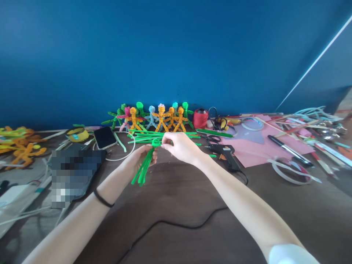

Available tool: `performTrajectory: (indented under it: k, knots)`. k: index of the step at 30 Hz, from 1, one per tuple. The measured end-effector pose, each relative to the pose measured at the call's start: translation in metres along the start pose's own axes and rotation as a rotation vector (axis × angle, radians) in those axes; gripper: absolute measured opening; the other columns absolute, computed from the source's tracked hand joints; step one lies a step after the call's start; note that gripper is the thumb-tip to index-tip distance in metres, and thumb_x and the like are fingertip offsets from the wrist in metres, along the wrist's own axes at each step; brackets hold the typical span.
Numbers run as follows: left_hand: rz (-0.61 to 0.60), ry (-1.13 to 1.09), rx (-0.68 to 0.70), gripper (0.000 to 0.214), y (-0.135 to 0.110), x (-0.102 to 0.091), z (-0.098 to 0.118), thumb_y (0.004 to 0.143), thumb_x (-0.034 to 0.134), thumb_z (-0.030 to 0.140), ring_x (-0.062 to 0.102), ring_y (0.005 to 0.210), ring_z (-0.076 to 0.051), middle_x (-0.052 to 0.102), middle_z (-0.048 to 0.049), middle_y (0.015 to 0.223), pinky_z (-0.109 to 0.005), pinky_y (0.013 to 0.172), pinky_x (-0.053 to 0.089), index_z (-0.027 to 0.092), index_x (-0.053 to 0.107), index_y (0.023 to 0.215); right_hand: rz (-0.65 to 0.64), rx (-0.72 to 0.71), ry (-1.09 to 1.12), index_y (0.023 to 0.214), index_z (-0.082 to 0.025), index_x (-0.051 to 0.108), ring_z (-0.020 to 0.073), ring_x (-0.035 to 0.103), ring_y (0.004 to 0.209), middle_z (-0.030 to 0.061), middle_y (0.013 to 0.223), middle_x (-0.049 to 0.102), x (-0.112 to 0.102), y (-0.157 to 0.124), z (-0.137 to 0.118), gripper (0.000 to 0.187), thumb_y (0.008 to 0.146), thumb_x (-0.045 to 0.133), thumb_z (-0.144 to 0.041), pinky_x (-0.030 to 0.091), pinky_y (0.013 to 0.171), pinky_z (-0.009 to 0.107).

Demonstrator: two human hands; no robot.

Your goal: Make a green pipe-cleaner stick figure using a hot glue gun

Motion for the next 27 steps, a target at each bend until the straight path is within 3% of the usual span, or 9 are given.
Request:
performTrajectory:
  k: [6, 11, 15, 18, 23, 25, 27]
  knots:
    - [0.016, 0.154, 0.124, 0.003, -0.003, 0.0, -0.001, 0.077, 0.055, 0.014, 0.062, 0.055, -0.012, 0.067, -0.0066, 0.063, -0.022, 0.056, 0.051, 0.011, 0.055, 0.078, 0.077, -0.149, -0.183, 0.081, -0.017, 0.064, 0.0173, 0.058, 0.082, 0.005, 0.086, 0.065, -0.003, 0.001, -0.006, 0.011, 0.084, 0.054, -0.015, 0.043, 0.073, 0.03]
    - [0.032, 0.226, 0.284, 0.033, -0.005, -0.001, 0.001, 0.069, 0.062, 0.013, 0.063, 0.05, -0.015, 0.068, 0.0004, 0.065, -0.026, 0.051, 0.048, 0.021, 0.04, 0.092, 0.084, -0.227, -0.313, 0.083, -0.015, 0.066, 0.0194, 0.055, 0.085, 0.0068, 0.084, 0.065, -0.002, 0.001, -0.006, 0.015, 0.086, 0.051, -0.015, 0.043, 0.074, 0.032]
    - [-0.059, 0.345, 0.265, 0.025, -0.007, 0.003, 0.001, 0.071, 0.06, 0.014, 0.066, 0.057, -0.016, 0.069, -0.0014, 0.069, -0.028, 0.059, 0.051, 0.019, 0.047, 0.093, 0.11, -0.314, -0.341, 0.082, -0.015, 0.066, 0.0186, 0.054, 0.081, 0.0073, 0.081, 0.064, -0.001, 0.001, -0.006, 0.018, 0.087, 0.05, -0.017, 0.044, 0.074, 0.032]
    - [-0.053, 0.364, 0.23, 0.016, -0.006, 0.001, 0.0, 0.074, 0.058, 0.014, 0.067, 0.062, -0.016, 0.069, -0.0043, 0.07, -0.03, 0.066, 0.051, 0.015, 0.053, 0.089, 0.146, -0.339, -0.364, 0.082, -0.016, 0.066, 0.0195, 0.053, 0.082, 0.0079, 0.084, 0.065, -0.001, 0.003, -0.004, 0.015, 0.086, 0.052, -0.018, 0.044, 0.075, 0.034]
    - [0.044, 0.327, 0.217, 0.005, 0.001, -0.008, 0.001, 0.079, 0.055, 0.014, 0.068, 0.065, -0.017, 0.069, -0.0065, 0.069, -0.032, 0.069, 0.051, 0.013, 0.053, 0.083, 0.341, -0.244, -0.434, 0.09, -0.017, 0.065, 0.0237, 0.054, 0.096, 0.0097, 0.101, 0.063, -0.024, 0.002, 0.002, 0.013, 0.083, 0.055, -0.019, 0.042, 0.082, 0.038]
    - [0.085, 0.261, 0.238, 0.004, 0.003, -0.013, 0.003, 0.079, 0.055, 0.011, 0.068, 0.064, -0.017, 0.069, -0.0063, 0.067, -0.033, 0.071, 0.051, 0.014, 0.051, 0.08, 0.391, -0.113, -0.411, 0.086, -0.017, 0.065, 0.0215, 0.058, 0.09, 0.0086, 0.096, 0.065, -0.042, -0.003, 0.01, 0.015, 0.084, 0.051, -0.019, 0.043, 0.079, 0.034]
    - [0.112, 0.208, 0.259, 0.005, 0.004, -0.018, 0.006, 0.078, 0.055, 0.011, 0.068, 0.064, -0.018, 0.069, -0.0061, 0.065, -0.033, 0.071, 0.051, 0.014, 0.051, 0.078, 0.362, 0.102, -0.427, 0.086, -0.019, 0.064, 0.0199, 0.061, 0.079, 0.0059, 0.088, 0.067, -0.06, -0.014, 0.026, 0.016, 0.082, 0.049, -0.023, 0.044, 0.07, 0.03]
Point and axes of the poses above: each hand's wrist, its own y-axis towards the middle knuckle, its own x-axis out of the palm, z = x × y, the point moved 4 cm from there along y, towards the middle knuckle
